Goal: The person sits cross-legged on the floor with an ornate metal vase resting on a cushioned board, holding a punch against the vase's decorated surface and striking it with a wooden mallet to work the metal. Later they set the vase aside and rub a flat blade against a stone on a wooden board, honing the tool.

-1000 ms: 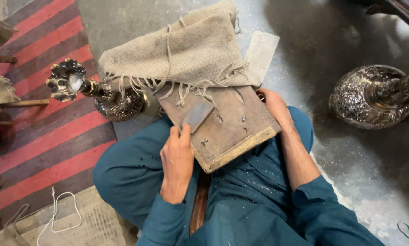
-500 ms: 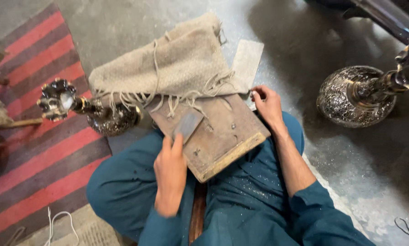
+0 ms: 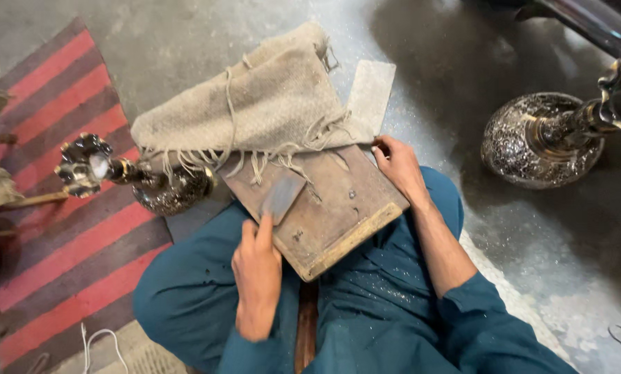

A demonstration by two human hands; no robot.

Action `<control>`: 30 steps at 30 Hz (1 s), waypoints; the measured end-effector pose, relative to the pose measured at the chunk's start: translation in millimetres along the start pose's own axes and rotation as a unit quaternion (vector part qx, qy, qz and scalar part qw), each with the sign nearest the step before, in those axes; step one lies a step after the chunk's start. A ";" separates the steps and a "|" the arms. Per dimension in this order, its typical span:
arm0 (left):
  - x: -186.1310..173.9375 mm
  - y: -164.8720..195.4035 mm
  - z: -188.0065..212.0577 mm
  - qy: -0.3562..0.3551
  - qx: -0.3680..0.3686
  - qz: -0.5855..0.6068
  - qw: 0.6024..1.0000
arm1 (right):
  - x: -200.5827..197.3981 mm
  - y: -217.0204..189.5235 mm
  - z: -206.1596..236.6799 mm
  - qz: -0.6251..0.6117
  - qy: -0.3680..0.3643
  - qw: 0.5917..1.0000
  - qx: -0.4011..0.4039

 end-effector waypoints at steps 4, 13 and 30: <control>8.6 1.4 -13.3 -0.028 0.019 -0.039 0.999 | 6.1 0.2 2.5 0.012 -0.018 1.000 -0.022; 4.9 0.4 -1.5 0.014 0.012 -0.018 1.000 | 8.4 1.3 -0.8 0.052 0.003 0.997 -0.063; 8.9 -3.5 -3.0 -0.006 -0.012 -0.014 1.000 | 10.2 7.5 -2.7 0.048 -0.026 0.998 0.036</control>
Point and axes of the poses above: each hand's wrist, its own z-axis away from the middle knuckle, its own x-axis out of the palm, y = z × x, the point moved 7 cm from there along -z, towards the middle knuckle, and after that the axes turned 15 degrees about x, right-handed, at the moved point
